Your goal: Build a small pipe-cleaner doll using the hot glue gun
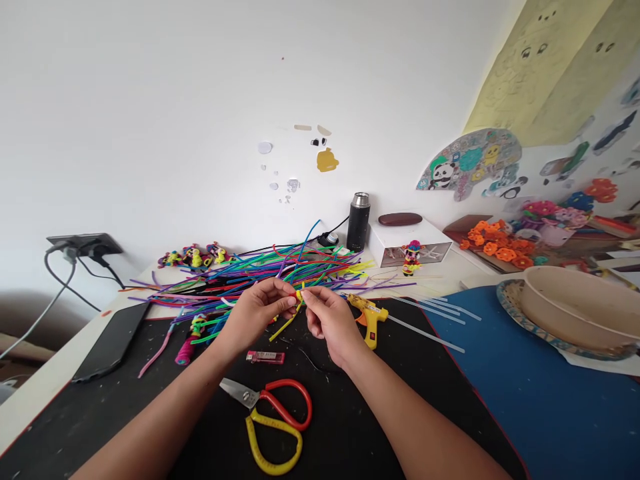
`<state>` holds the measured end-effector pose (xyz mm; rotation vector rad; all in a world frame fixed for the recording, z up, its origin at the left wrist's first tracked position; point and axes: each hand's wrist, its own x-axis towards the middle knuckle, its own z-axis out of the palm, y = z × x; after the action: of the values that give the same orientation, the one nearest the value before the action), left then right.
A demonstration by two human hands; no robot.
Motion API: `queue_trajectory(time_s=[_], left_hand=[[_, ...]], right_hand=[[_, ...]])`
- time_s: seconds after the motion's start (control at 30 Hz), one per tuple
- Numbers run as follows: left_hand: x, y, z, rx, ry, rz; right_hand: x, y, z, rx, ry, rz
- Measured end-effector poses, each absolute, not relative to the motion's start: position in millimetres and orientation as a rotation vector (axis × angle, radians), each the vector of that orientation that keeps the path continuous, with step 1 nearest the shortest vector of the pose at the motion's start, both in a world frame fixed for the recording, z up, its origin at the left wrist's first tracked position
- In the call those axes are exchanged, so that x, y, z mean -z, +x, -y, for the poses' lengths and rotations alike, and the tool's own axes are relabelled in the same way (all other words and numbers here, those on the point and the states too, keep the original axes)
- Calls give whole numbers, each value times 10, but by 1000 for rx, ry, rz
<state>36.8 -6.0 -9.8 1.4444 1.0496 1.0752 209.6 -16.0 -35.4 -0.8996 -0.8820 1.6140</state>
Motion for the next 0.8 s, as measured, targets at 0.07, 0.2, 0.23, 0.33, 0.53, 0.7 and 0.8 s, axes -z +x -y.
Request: queue_trajectory(time_s=[0.07,0.2,0.23,0.33,0.53,0.7,0.8], left_hand=[[97,365,56,-1072,1420,-1054],[116,332,26,-1102,1316,-1028],[123,319,16,-1107,1298,-1024],[143,276,-10,-1092,1271,-1015],[135,250,-34,-1014,1271,-978],[138,272,-42,-989,1287,-972],[169,265,-46,-997,1297,-976]], right_hand=[[348,2098,161,-1613,-902,877],[339,2104,157,-1603,-897,872],[339,2106,155,-1600,-896,870],[342,2111,155,-1596,-894,869],[357,2110,158,-1596,-885,861],[353,2102,157,-1603,-878,863],[349,2099,156,-1612,-879,866]])
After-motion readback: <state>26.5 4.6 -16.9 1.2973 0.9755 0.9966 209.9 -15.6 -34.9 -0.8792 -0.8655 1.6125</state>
